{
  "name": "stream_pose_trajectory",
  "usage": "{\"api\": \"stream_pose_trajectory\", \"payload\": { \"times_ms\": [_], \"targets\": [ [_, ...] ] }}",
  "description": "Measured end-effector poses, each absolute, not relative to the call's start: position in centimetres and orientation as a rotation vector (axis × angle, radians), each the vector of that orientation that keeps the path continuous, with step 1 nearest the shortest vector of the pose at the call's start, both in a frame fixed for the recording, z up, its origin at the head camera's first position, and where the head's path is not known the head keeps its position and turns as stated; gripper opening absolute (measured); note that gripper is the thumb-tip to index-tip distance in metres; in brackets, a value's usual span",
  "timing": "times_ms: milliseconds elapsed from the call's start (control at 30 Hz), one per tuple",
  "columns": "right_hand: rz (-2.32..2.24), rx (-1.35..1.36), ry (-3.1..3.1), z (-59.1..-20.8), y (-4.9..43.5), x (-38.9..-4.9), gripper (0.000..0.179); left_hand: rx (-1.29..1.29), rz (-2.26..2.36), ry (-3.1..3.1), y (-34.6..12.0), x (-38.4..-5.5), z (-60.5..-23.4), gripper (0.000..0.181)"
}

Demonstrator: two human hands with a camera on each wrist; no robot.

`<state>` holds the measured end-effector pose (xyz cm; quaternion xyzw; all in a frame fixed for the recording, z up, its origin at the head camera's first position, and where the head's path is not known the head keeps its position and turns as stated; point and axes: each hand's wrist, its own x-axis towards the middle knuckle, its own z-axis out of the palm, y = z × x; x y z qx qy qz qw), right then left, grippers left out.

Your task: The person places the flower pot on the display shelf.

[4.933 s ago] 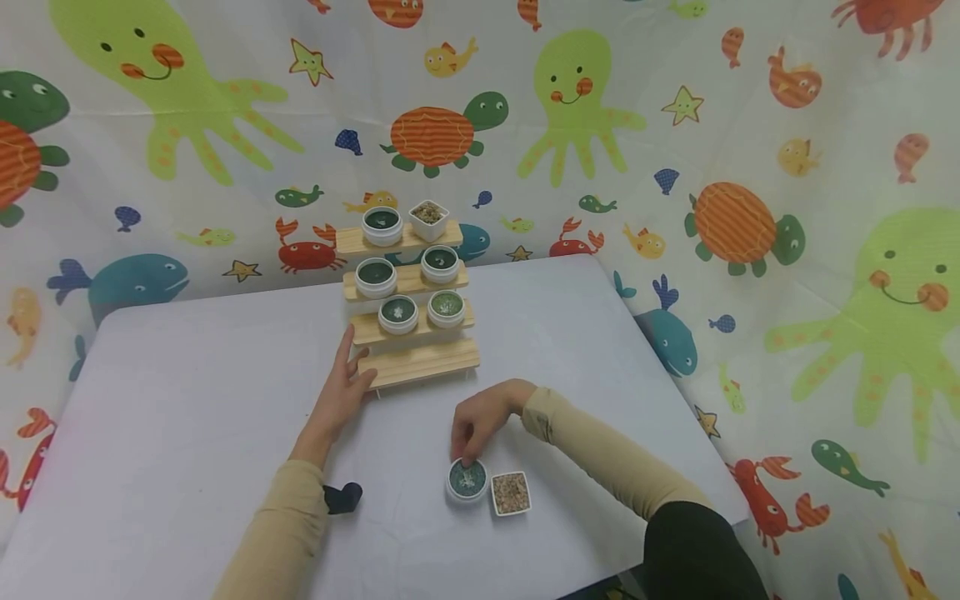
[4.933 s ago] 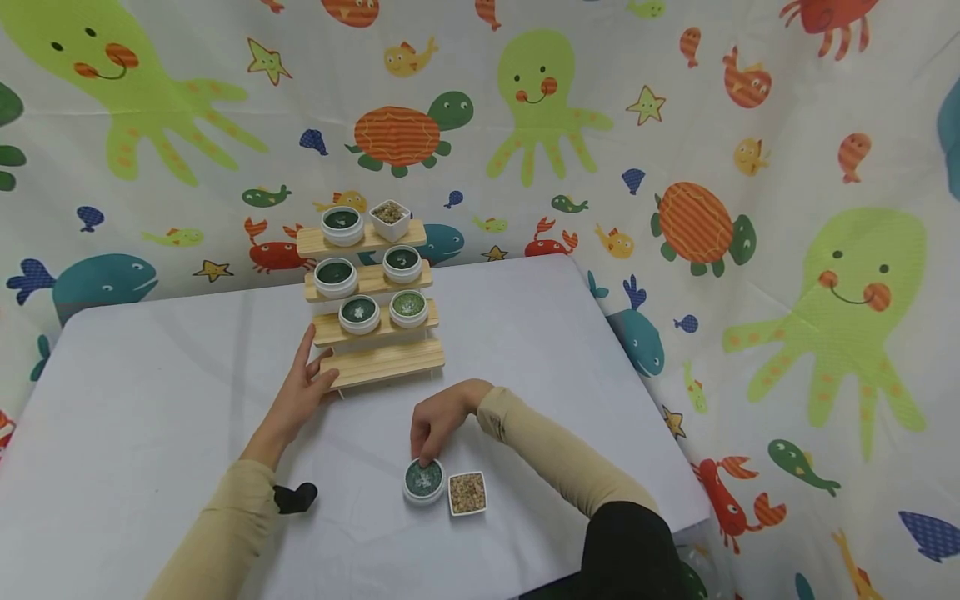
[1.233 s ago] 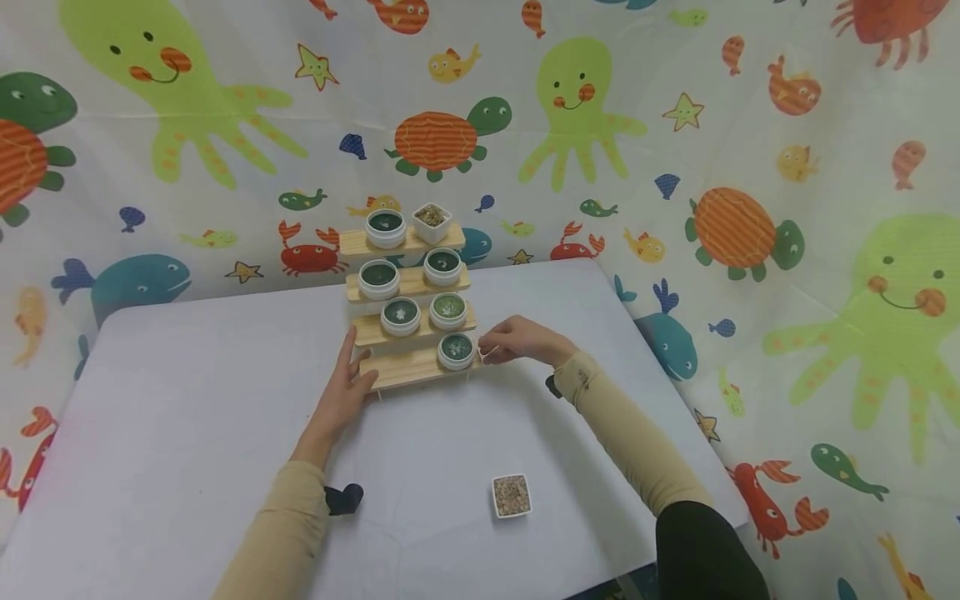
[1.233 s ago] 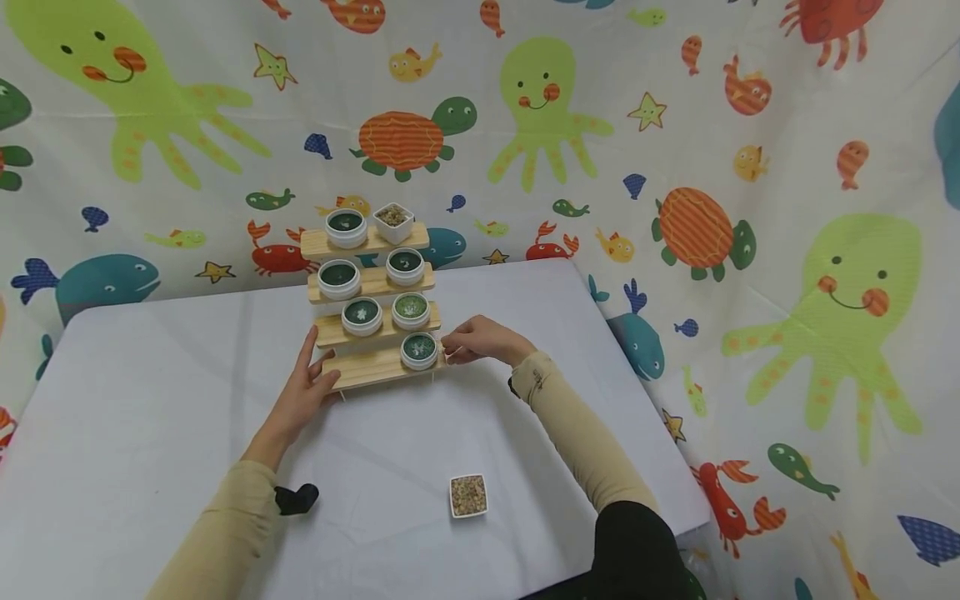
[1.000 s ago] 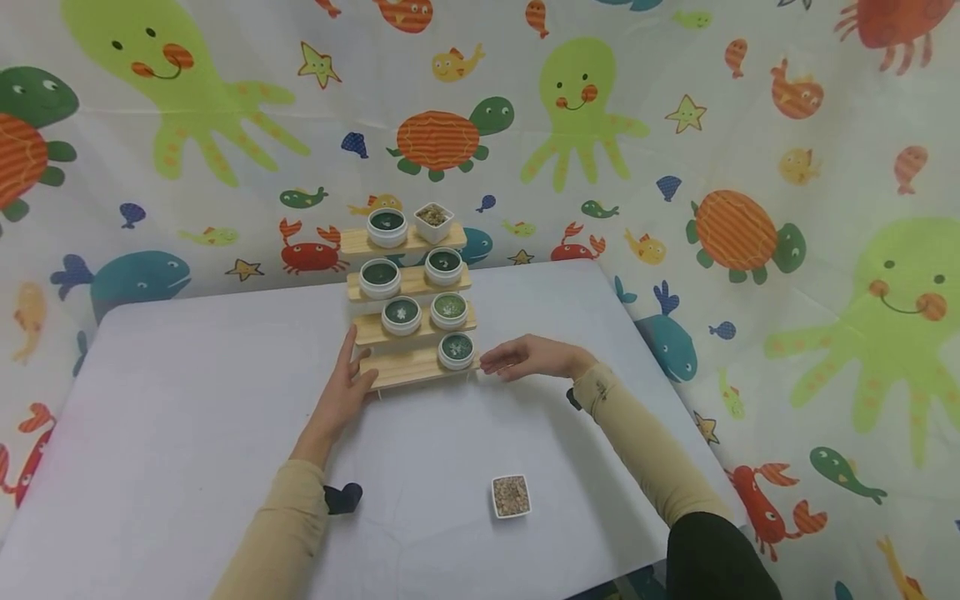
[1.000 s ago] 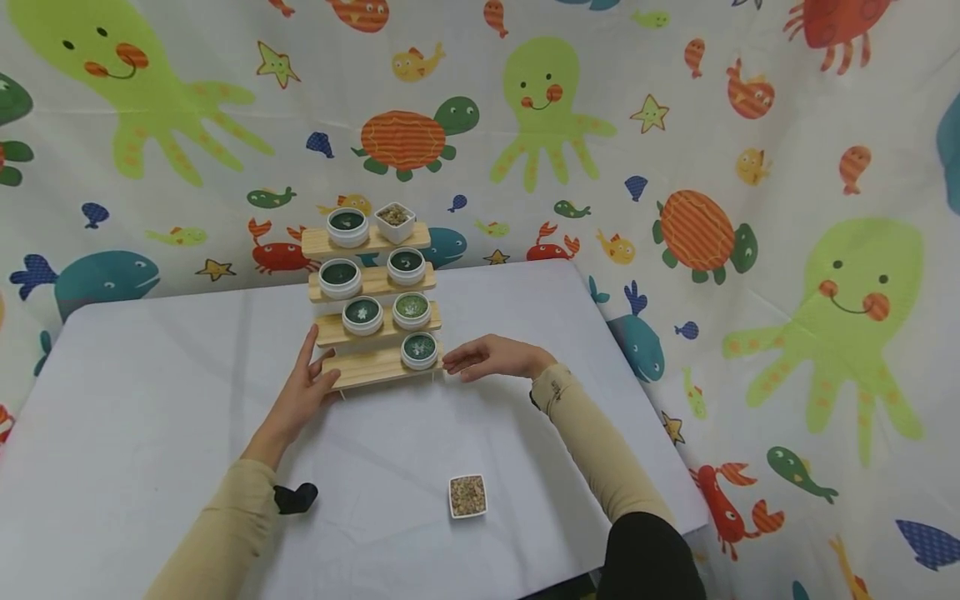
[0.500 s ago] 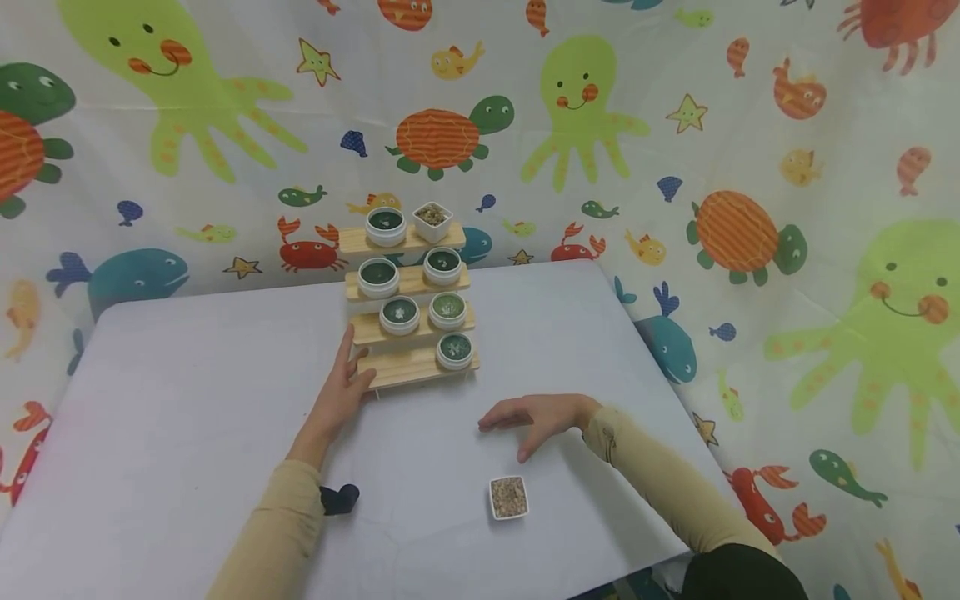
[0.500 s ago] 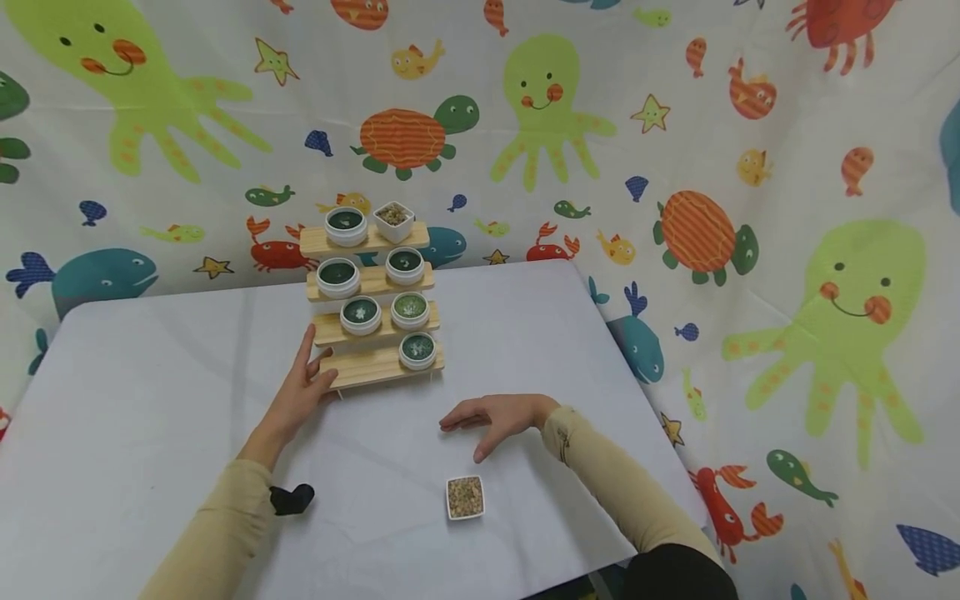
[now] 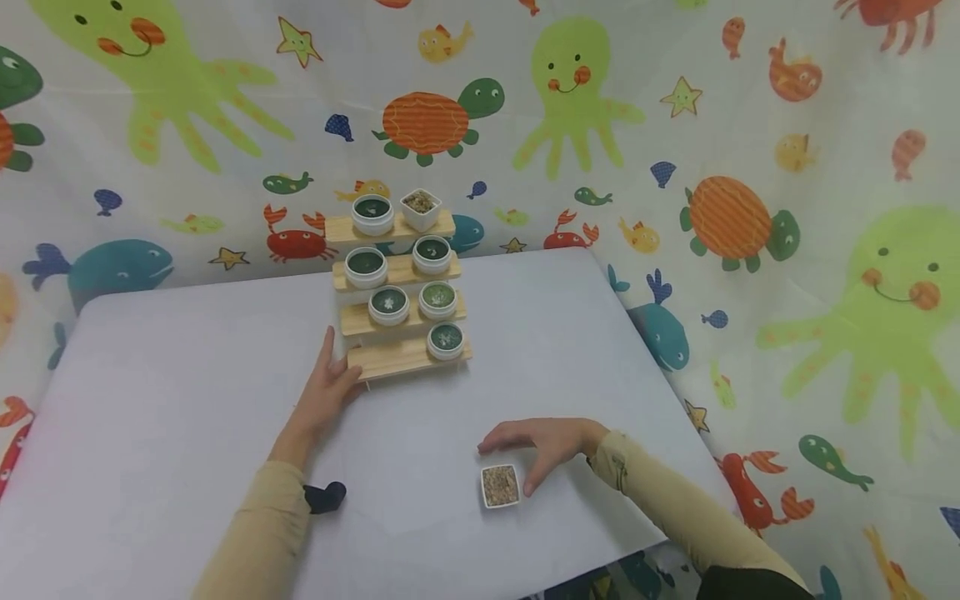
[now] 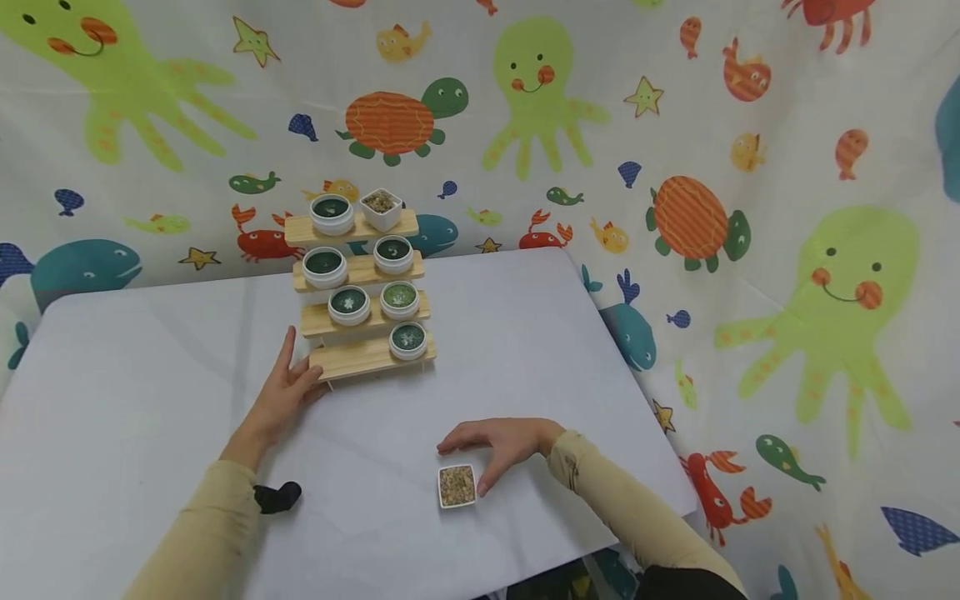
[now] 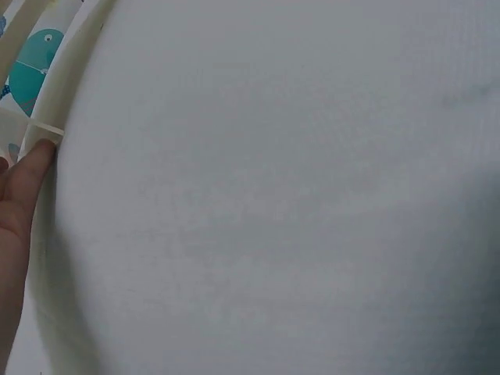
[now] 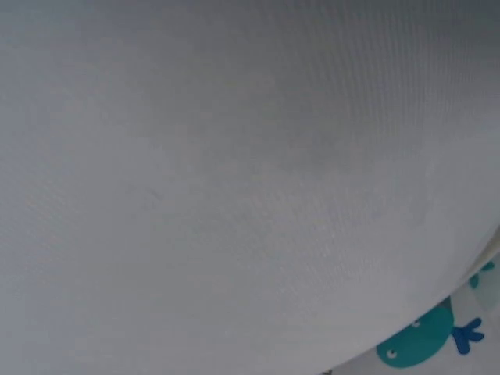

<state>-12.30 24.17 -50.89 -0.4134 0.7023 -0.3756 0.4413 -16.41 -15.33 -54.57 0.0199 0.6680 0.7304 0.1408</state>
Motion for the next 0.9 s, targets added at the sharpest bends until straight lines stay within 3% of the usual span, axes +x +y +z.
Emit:
{"api": "stream_pose_trajectory", "payload": {
  "times_ms": [533, 900],
  "targets": [
    [-0.808, -1.156, 1.851, -51.9, 23.8, -10.9, 0.077, 0.088, 2.309, 1.626, -16.4, -15.2, -56.3, 0.078],
    [-0.791, -1.225, 1.9, -51.7, 23.3, -10.6, 0.07, 0.122, 2.164, 1.847, -15.8, -15.3, -56.2, 0.076]
  ]
}}
